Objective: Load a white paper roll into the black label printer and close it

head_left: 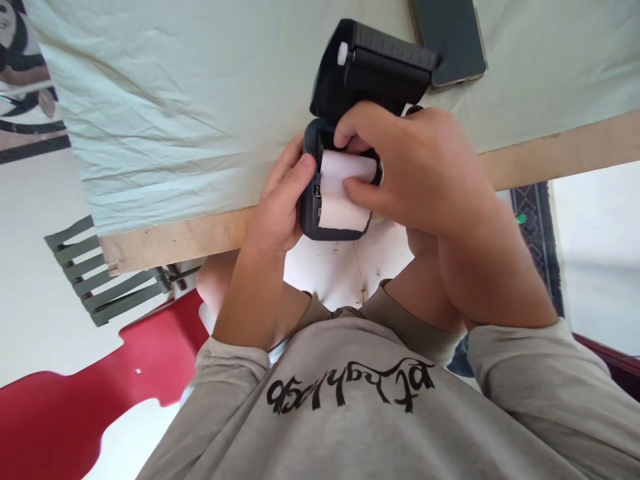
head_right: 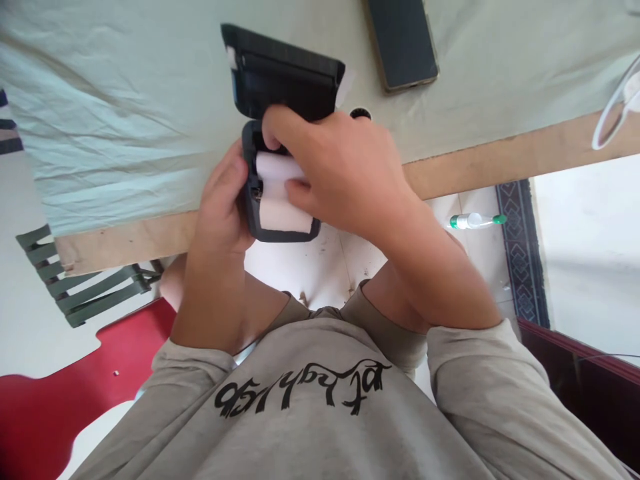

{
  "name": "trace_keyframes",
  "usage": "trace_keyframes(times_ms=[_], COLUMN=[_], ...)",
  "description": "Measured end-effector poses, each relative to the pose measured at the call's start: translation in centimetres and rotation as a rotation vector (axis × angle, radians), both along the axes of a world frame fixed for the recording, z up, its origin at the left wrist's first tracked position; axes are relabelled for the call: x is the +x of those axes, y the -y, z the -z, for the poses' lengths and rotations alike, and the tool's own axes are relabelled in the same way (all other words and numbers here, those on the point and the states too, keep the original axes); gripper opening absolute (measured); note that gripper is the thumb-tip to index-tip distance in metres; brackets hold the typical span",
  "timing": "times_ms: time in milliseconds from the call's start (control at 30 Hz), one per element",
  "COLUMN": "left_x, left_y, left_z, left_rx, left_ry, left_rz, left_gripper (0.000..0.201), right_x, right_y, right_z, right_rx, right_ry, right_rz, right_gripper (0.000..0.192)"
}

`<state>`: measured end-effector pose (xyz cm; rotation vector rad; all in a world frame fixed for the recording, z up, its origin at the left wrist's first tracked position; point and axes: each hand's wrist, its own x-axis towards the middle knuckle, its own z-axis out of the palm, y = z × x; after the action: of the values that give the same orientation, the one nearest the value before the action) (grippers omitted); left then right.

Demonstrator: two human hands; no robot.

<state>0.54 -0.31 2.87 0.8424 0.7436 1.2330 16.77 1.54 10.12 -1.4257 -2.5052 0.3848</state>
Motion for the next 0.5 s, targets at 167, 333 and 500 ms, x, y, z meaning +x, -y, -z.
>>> trace_keyframes(times_ms=[167, 333, 500], left_x=[0.3, 0.3, 0.4], left_y=[0.2, 0.0, -0.1], left_z=[-0.2, 0.2, 0.1], left_rx=[-0.056, -0.042, -0.021], left_ry=[0.042, 0.065, 0.089], left_rz=[-0.041, -0.042, -0.040], left_gripper=[0.021, 0.024, 0.022], right_x=[3.5, 7.6, 10.4], right_y=[-0.6, -2.7, -3.9], right_z=[0.9, 3.6, 6.8], right_rx=[-0.238, -0.228, 0.069], right_ry=[-0.788, -1.130, -0.818], right_rz=[0.013, 0.386, 0.431], right_gripper=[0.040, 0.019, 0.013])
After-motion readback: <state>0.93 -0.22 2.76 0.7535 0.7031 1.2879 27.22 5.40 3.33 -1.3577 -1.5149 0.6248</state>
